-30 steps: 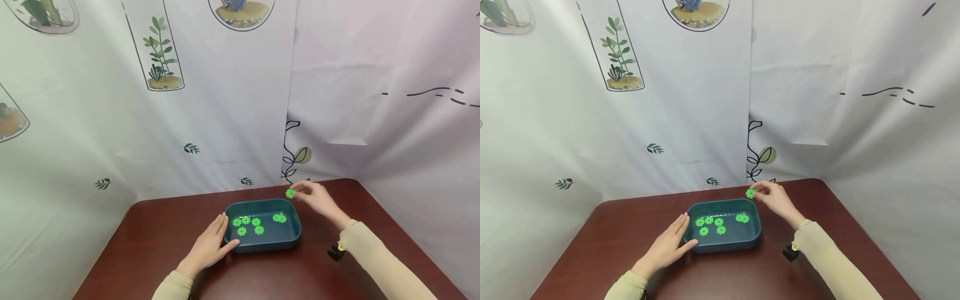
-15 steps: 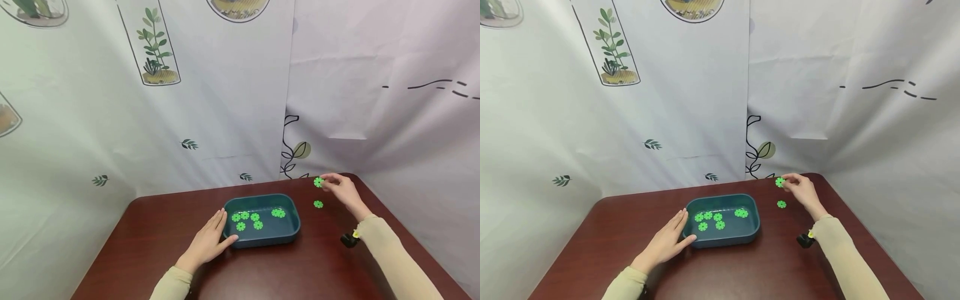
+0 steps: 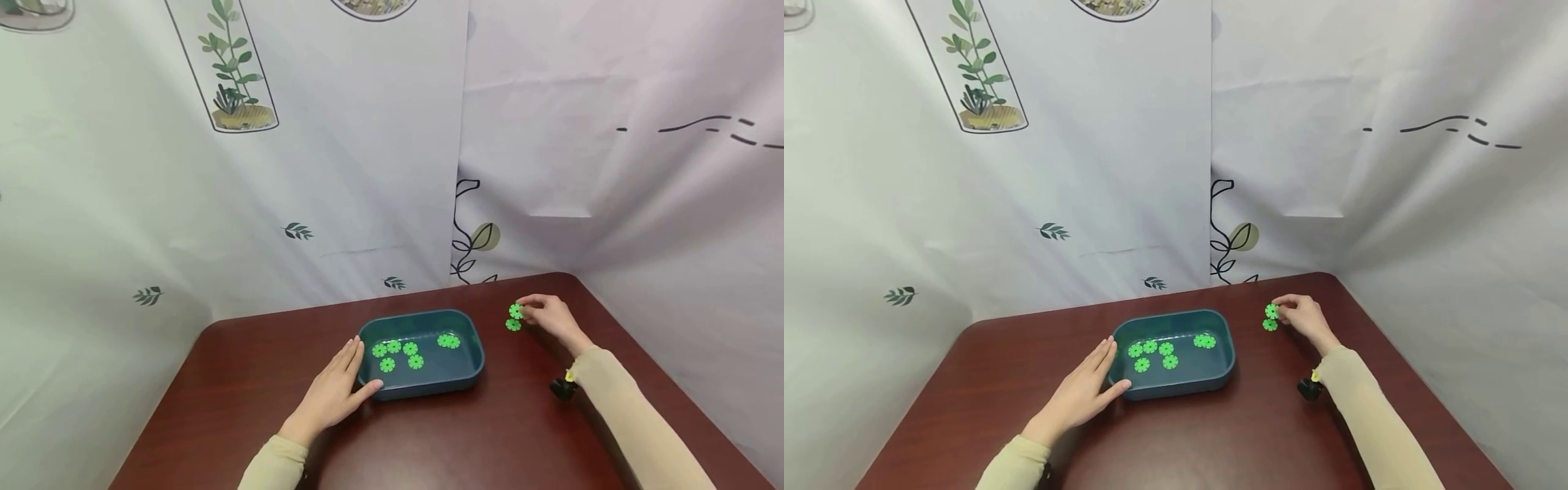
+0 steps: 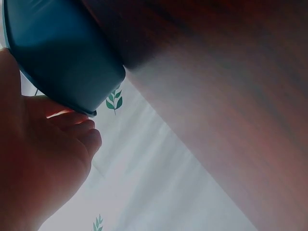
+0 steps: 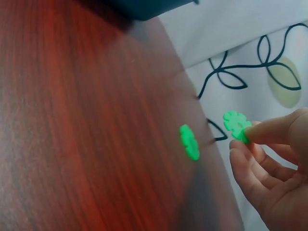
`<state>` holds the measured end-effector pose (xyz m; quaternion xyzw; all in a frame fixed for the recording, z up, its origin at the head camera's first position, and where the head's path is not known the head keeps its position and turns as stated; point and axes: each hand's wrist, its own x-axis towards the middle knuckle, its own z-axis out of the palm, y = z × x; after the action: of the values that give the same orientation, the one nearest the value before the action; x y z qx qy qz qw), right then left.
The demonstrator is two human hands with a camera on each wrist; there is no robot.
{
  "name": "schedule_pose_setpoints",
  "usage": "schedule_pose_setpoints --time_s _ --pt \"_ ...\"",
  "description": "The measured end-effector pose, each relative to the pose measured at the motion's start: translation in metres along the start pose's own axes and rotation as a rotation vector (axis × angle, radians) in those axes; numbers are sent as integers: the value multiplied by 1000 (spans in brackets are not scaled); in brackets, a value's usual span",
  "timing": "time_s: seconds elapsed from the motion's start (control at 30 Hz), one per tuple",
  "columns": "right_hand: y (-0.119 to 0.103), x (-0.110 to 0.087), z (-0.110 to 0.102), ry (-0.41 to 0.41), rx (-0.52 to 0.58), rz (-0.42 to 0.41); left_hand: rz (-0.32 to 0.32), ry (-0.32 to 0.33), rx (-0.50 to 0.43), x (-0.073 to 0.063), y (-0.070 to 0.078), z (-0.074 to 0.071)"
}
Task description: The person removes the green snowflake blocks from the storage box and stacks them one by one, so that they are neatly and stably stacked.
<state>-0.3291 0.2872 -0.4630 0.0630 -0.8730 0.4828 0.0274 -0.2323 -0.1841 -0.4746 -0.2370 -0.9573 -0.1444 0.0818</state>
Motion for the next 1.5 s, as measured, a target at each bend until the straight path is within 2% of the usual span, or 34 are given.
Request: schedule_pose_setpoints --time_s 0.53,1.03,1.2,1.5 --pt "11 6 12 -54 -109 14 13 22 -1 0 0 0" --pt "16 7 18 -22 -171 18 -27 -16 -13 0 -1 0" --pt "16 7 20 1 -175 21 -38 -11 -18 0 -1 -1" --pt "19 6 21 -5 -187 16 -49 -23 -36 -2 1 -1"
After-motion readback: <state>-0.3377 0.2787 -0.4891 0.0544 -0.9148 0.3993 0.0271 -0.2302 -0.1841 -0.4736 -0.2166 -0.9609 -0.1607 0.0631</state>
